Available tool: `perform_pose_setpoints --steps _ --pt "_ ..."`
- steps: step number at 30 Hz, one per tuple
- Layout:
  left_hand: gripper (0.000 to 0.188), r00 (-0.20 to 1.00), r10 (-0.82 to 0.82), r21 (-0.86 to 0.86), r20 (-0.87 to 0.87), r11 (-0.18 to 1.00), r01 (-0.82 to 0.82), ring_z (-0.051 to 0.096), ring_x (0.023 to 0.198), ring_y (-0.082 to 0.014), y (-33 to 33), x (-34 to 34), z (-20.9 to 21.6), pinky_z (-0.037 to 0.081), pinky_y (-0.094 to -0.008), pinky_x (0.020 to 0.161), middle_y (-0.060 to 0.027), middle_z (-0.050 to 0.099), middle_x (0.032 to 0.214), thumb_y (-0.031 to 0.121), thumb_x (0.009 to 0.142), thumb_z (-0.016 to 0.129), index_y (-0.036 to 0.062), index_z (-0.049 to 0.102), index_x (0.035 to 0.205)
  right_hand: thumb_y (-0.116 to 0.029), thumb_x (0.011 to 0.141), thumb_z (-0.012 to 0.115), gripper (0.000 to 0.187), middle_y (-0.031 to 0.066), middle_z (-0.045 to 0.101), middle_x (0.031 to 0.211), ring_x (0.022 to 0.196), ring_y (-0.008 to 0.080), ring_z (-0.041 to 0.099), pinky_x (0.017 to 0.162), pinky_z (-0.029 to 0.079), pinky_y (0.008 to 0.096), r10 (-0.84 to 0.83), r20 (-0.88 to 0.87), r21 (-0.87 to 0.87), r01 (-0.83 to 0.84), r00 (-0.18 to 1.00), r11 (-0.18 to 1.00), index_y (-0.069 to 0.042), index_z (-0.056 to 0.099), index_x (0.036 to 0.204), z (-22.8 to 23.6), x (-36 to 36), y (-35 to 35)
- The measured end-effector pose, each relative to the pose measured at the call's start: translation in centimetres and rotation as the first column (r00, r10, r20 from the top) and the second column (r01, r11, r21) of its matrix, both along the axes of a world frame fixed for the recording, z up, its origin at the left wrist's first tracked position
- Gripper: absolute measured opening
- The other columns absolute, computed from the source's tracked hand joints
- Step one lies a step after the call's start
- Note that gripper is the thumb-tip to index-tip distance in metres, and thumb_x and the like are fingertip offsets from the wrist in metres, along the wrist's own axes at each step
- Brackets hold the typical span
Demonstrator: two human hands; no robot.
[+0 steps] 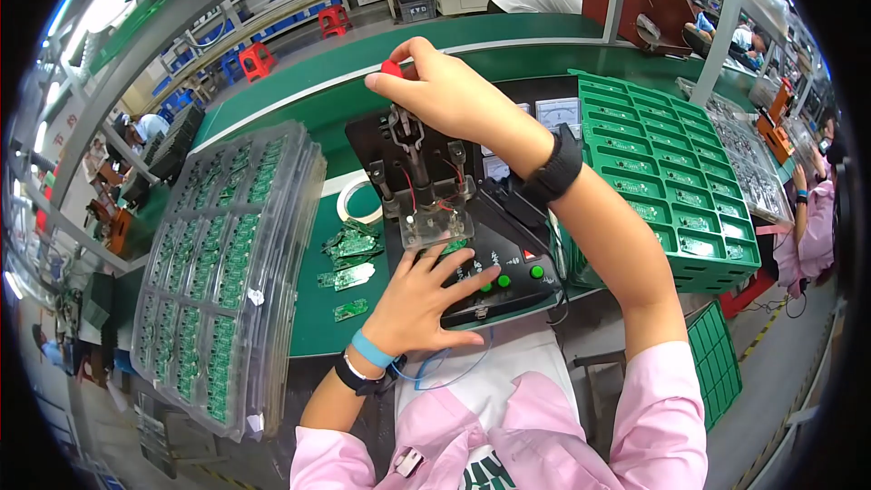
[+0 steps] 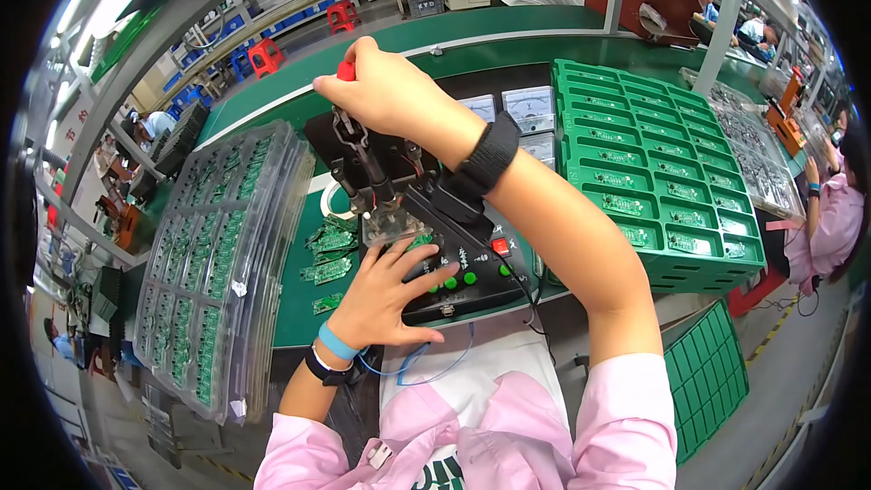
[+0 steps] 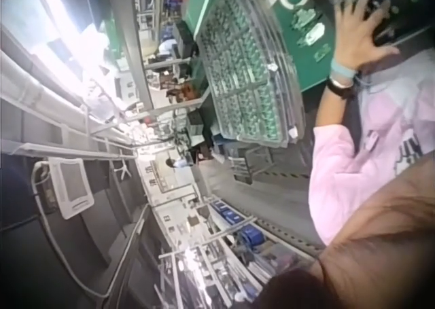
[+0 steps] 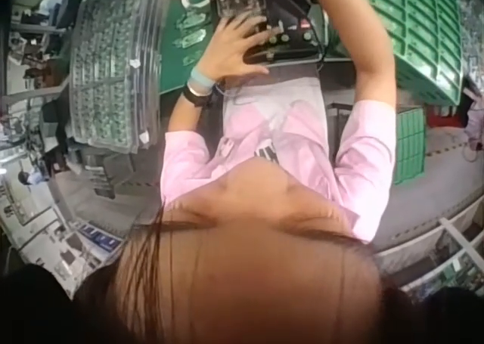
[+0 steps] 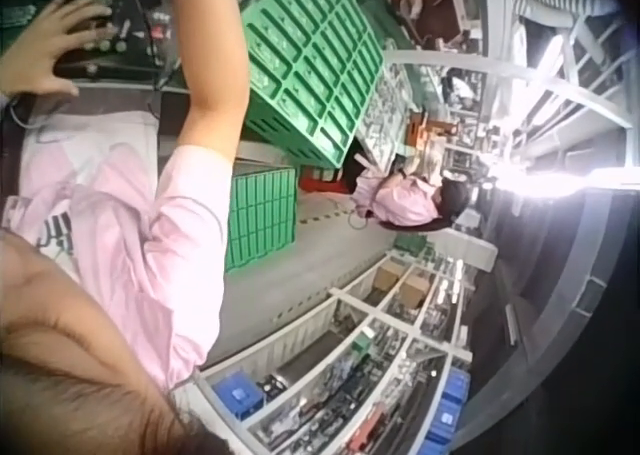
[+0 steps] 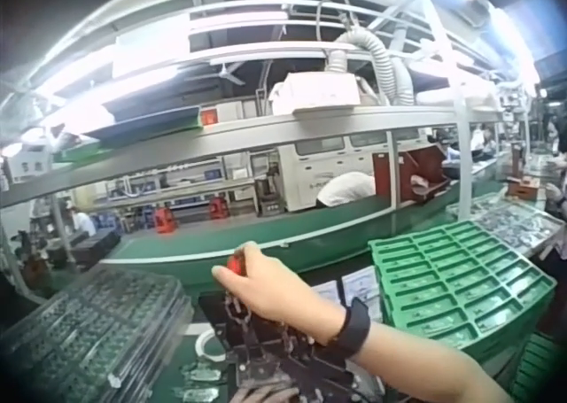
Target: The person tests circuit boards by placing them into a testing machine, pulling down a red lever, and then sorting them into a green tray. After filling the tray, the person moves it aside and replaces it with an empty one.
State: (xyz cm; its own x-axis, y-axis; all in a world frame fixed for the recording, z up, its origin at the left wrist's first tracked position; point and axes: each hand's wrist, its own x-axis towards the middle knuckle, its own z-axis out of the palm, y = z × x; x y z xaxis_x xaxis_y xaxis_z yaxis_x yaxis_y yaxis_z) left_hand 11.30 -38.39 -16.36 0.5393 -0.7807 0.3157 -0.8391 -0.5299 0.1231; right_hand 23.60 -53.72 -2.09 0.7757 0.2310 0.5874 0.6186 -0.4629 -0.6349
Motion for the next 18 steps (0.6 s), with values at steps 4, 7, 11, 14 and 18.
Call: perform_pose_setpoints --steps 4,7,11,14,18 --pt "0.081 1.000 -0.023 0.013 0.010 1.000 0.023 0.039 0.129 -0.0430 0.7 0.2 0.1 0.027 -0.0605 0.106 -0.0108 0.049 0.135 0.072 0.071 0.062 0.0286 0.051 0.139 -0.038 0.082 0.067 0.059 0.0144 0.066 0.095 0.086 0.0200 0.063 0.078 0.050 0.0309 0.023 -0.170 0.023 -0.020 0.985 1.000 0.005 0.053 0.120 0.3 -0.1 -0.1" --pt "0.082 0.997 -0.051 0.063 0.055 0.997 0.048 0.038 0.130 -0.0442 0.9 0.0 0.1 0.025 -0.0626 0.106 -0.0093 0.048 0.137 0.073 0.072 0.060 0.0290 0.050 0.140 -0.038 0.081 0.068 0.062 0.0149 0.066 0.096 0.085 0.0183 0.063 0.077 0.049 0.0295 0.043 -0.203 0.051 -0.034 0.978 0.998 0.006 0.052 0.121 0.4 -0.2 0.0" --pt "0.082 0.996 -0.084 0.110 0.041 0.991 0.080 0.036 0.132 -0.0447 1.0 0.6 0.5 0.024 -0.0649 0.105 -0.0067 0.047 0.140 0.074 0.072 0.059 0.0295 0.049 0.141 -0.036 0.079 0.067 0.061 0.0168 0.067 0.097 0.086 0.0213 0.064 0.078 0.050 0.0307 0.037 -0.211 0.074 -0.021 0.977 0.997 0.006 0.053 0.120 0.2 -0.3 0.1" --pt "0.083 0.991 -0.126 0.144 0.052 0.982 0.118 0.034 0.134 -0.0447 1.5 0.6 0.2 0.024 -0.0643 0.106 -0.0056 0.045 0.145 0.074 0.072 0.059 0.0297 0.048 0.142 -0.034 0.075 0.066 0.062 0.0223 0.068 0.096 0.090 0.0304 0.068 0.082 0.051 0.0356 0.045 -0.191 0.119 -0.023 0.980 0.993 0.009 0.055 0.118 0.1 -0.5 0.2" --pt "0.082 0.988 -0.155 0.158 0.024 0.976 0.149 0.034 0.135 -0.0449 1.8 1.2 0.8 0.024 -0.0641 0.106 -0.0046 0.042 0.148 0.073 0.073 0.060 0.0301 0.047 0.142 -0.036 0.081 0.068 0.061 0.0131 0.066 0.098 0.082 0.0154 0.061 0.073 0.049 0.0271 0.020 -0.208 0.074 -0.005 0.978 0.997 0.006 0.052 0.122 0.1 -0.5 0.3"
